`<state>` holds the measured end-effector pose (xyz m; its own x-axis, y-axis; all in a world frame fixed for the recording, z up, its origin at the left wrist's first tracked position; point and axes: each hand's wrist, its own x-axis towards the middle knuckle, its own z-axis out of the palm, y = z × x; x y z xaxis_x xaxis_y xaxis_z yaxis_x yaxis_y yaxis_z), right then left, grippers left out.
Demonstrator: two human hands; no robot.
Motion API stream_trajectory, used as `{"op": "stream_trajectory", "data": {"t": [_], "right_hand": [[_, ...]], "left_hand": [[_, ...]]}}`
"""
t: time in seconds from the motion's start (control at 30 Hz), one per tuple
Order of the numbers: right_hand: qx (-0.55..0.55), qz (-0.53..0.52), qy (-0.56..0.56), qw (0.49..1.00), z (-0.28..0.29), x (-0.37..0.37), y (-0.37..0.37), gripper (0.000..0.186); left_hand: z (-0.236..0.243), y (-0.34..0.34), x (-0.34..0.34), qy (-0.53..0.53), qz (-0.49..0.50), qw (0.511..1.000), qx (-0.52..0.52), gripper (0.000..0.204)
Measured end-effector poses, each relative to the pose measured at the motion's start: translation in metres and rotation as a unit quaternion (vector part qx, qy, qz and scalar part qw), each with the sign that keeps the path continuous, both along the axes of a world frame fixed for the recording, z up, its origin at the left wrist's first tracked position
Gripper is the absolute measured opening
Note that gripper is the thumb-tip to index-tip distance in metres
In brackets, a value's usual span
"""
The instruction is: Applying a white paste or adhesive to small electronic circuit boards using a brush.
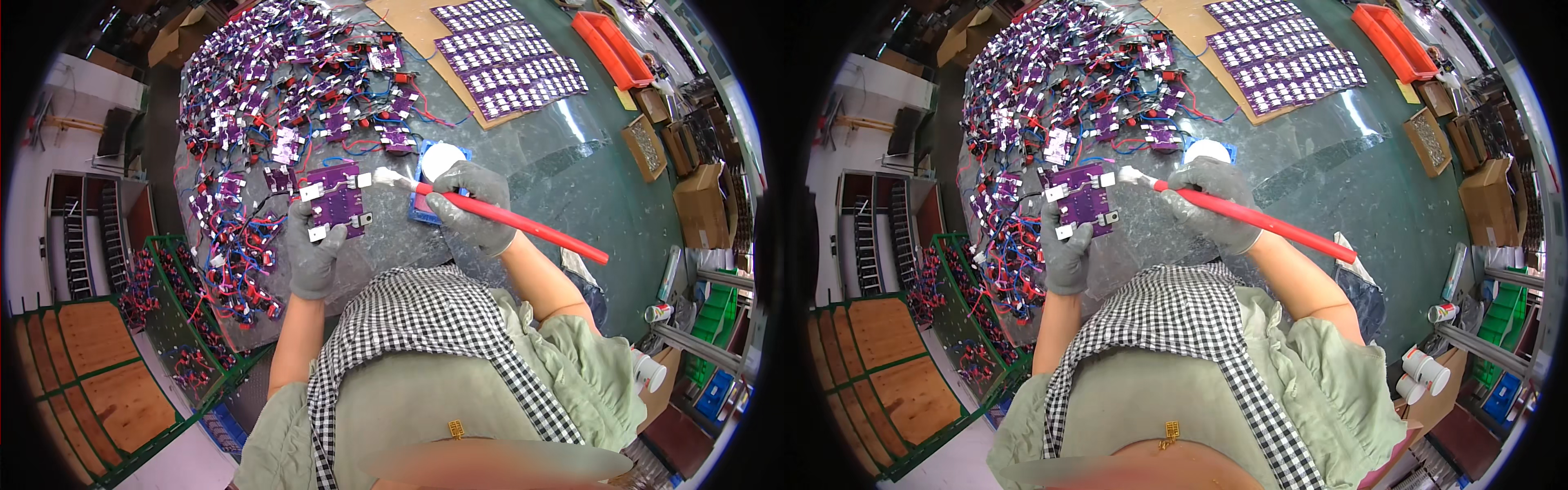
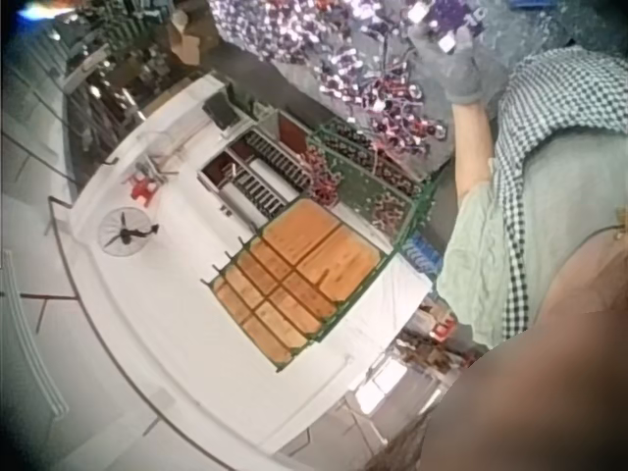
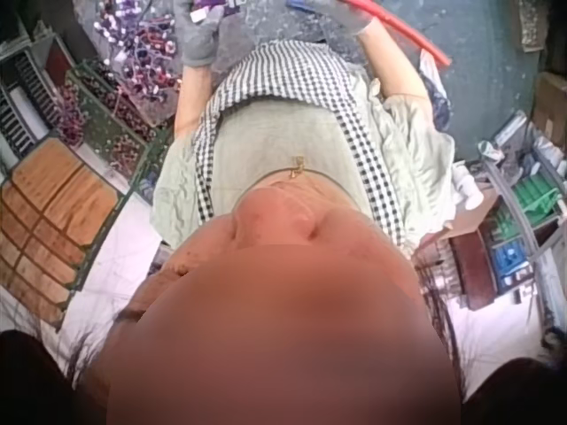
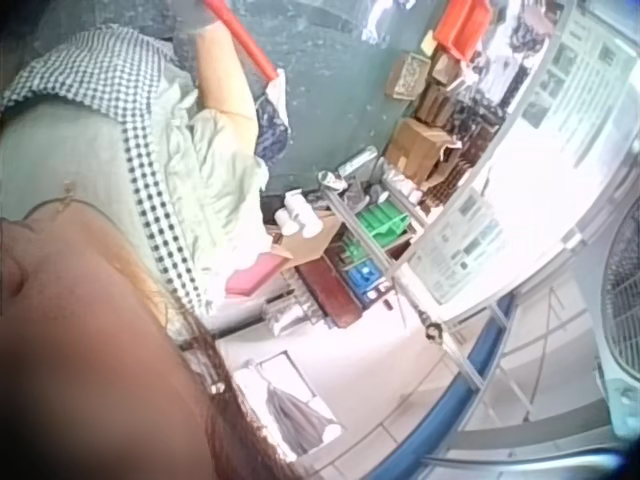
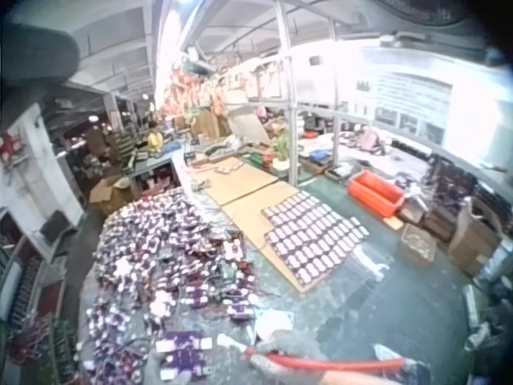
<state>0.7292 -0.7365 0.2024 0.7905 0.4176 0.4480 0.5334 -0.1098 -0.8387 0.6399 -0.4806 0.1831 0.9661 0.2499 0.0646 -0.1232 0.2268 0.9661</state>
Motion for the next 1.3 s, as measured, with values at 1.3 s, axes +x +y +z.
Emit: {"op": "stream_trajectory", "data": {"t": [1.3], "right_hand": [[-0.404,-0.026,-0.181,0.896,-0.122,0.082,-0.043,0.028]], "left_hand": [[-0.148,0.115,0.052,0.105,-0.039,0.564,0.818,0.056]]}}
